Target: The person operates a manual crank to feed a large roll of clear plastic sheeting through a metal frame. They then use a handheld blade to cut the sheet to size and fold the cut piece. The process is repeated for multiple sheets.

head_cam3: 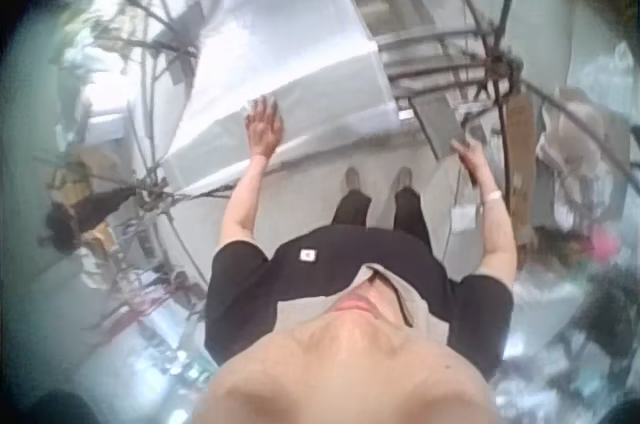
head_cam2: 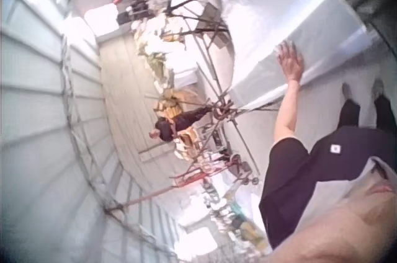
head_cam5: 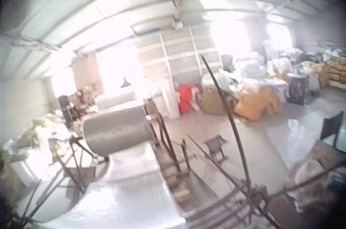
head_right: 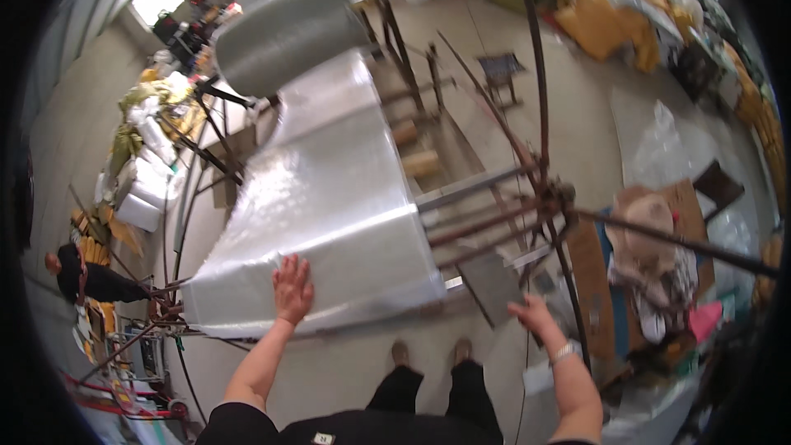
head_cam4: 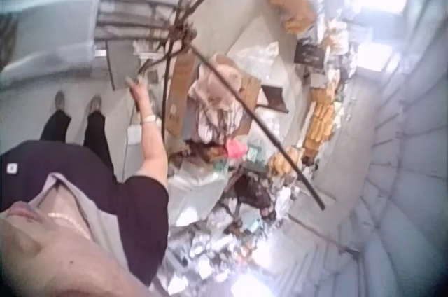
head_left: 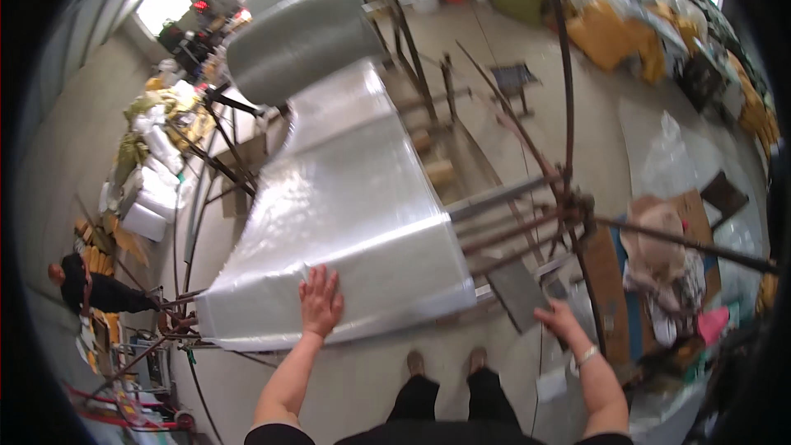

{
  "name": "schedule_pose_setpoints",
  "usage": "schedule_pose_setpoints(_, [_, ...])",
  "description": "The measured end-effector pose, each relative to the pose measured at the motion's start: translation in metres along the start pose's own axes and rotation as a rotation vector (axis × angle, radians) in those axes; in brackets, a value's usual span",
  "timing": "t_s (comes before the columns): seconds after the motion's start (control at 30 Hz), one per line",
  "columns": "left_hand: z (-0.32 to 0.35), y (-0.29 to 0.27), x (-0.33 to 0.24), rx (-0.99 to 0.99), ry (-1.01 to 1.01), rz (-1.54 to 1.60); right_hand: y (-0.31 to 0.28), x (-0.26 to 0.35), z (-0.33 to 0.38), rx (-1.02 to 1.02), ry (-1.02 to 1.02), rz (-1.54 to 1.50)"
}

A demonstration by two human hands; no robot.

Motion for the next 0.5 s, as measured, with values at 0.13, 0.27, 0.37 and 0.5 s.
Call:
schedule_pose_setpoints(0.13, [0.013, 0.001, -0.003, 0.017, -0.014, 0.01, 0.011, 0.013, 0.006, -0.009, 0.074, 0.035])
schedule_pose_setpoints(0.27, [0.002, -0.006, -0.009, -0.02, 0.02, 0.0, 0.014, 0.008, 0.006, -0.044, 0.123, -0.003])
schedule_pose_setpoints(0.37, [0.0, -0.002, -0.007, -0.101, 0.045, 0.068, 0.015, 0.003, 0.003, -0.07, 0.091, 0.015])
schedule_pose_setpoints(0.5, [-0.058, -0.012, -0.1, 0.054, 0.574, 0.343, 0.017, 0.001, -0.001, -0.074, -0.02, 0.024])
Point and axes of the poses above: each hand's wrist, its own z-axis away from the middle knuckle, its own y-axis out of the palm, x = y × z, the point moved 3 cm from there along -z, towards the middle knuckle, and after that the axes turned 4 degrees about -x, right-handed, at the moved point
